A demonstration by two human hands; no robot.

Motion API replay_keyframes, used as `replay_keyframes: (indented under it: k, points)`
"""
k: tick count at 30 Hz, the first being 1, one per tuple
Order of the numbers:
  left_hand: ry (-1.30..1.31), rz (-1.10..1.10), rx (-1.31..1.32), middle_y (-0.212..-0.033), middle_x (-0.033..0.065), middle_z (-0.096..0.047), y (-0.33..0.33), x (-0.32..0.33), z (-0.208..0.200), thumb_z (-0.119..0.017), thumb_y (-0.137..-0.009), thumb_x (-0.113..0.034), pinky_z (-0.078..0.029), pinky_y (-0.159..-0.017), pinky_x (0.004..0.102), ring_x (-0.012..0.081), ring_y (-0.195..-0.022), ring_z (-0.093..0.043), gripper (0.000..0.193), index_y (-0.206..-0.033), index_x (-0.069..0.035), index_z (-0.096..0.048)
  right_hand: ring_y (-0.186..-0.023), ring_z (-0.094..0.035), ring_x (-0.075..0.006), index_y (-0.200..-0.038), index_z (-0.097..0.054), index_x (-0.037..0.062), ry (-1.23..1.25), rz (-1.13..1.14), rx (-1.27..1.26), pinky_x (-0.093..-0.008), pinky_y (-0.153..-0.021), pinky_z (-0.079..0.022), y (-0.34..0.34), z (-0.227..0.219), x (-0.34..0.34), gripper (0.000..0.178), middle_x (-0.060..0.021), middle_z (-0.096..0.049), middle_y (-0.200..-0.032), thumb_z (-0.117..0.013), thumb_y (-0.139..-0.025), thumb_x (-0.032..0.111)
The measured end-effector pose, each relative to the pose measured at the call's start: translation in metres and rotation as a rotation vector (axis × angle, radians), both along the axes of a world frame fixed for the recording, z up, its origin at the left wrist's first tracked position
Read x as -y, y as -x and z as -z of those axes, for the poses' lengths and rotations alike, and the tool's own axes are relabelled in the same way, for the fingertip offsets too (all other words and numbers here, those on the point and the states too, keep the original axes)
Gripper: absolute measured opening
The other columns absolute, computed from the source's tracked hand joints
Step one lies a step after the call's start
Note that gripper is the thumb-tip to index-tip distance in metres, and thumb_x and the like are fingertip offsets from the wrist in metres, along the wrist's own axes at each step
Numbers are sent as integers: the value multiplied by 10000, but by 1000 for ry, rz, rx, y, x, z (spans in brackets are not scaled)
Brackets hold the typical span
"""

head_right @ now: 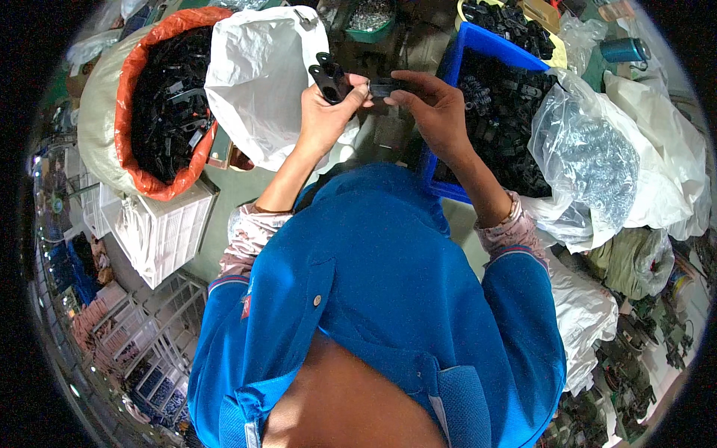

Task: The person repeatedly picks small black plastic components from a blue bin, connects them to a black cable, and places the assembled units into a white bag. The process is continuous and repetitive, with the person handling each component individually.

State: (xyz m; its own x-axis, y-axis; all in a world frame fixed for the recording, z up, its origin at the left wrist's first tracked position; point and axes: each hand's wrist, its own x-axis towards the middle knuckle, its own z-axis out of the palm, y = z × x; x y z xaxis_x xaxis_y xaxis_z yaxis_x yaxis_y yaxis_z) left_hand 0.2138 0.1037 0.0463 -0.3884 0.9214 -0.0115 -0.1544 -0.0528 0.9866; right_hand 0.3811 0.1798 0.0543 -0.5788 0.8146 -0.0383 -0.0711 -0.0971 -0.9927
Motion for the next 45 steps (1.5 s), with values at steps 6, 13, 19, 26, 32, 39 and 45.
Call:
replay_keyframes:
  k: [6, 13, 19, 26, 32, 39, 45]
  points:
    - [33, -18, 121, -817, 100, -662, -1, -1, 1, -671, -841, -34, -553, -672, 263, 150, -723, -650, 107, -910, 44, -643, -891, -659, -184, -1142, -596, -30, 164, 22, -86, -279, -780, -514, -2, 5, -3, 312, -134, -664, -989, -651, -854, 76]
    - [34, -4, 233, -807, 99, -659, -1, -4, 2, -683, -829, -34, -543, -660, 253, 154, -690, -650, 127, -916, 45, -634, -938, -642, -192, -1150, -566, -58, 92, -28, -48, -291, -856, -525, -4, 3, -5, 292, -136, -644, -1024, -609, -886, 60]
    - [160, -3, 244, -714, 87, -617, 9, -2, -7, -666, -862, -115, -436, -468, 219, 114, -551, -560, 289, -1054, 22, -499, -929, -641, -187, -1170, -567, -44, 277, -40, -73, -286, -826, -526, -7, 9, -14, 296, -130, -641, -1045, -588, -906, 89]
    - [270, 246, 436, -976, 130, -615, 20, 11, -17, -559, -931, -176, -440, -414, 218, 139, -632, -595, 231, -1093, -37, -470, -945, -634, -218, -1183, -547, -40, 261, 1, -144, -318, -820, -527, -15, 3, -32, 339, -138, -621, -1048, -604, -903, 143]
    - [192, 412, 406, -1187, 161, -594, 18, 15, -13, -553, -925, -144, -589, -655, 287, 248, -1008, -637, 351, -1257, -40, -507, -900, -638, -201, -1135, -582, -30, 175, -82, -177, -316, -837, -520, -11, -11, -49, 310, -132, -636, -1011, -625, -890, 156]
    - [218, 517, 348, -1215, 140, -584, 14, 17, -16, -563, -914, -147, -575, -599, 273, 252, -981, -647, 365, -1262, -55, -502, -876, -649, -206, -1137, -586, -48, 83, -156, -6, -322, -814, -534, -10, -8, -53, 334, -156, -639, -1002, -627, -889, 172]
    - [205, 537, 379, -1211, 150, -582, 10, 16, -14, -555, -917, -155, -553, -543, 238, 252, -929, -661, 384, -1282, -64, -479, -869, -661, -235, -1140, -585, -57, 71, -221, 43, -330, -790, -547, -9, -9, -58, 353, -193, -634, -1014, -635, -883, 178]
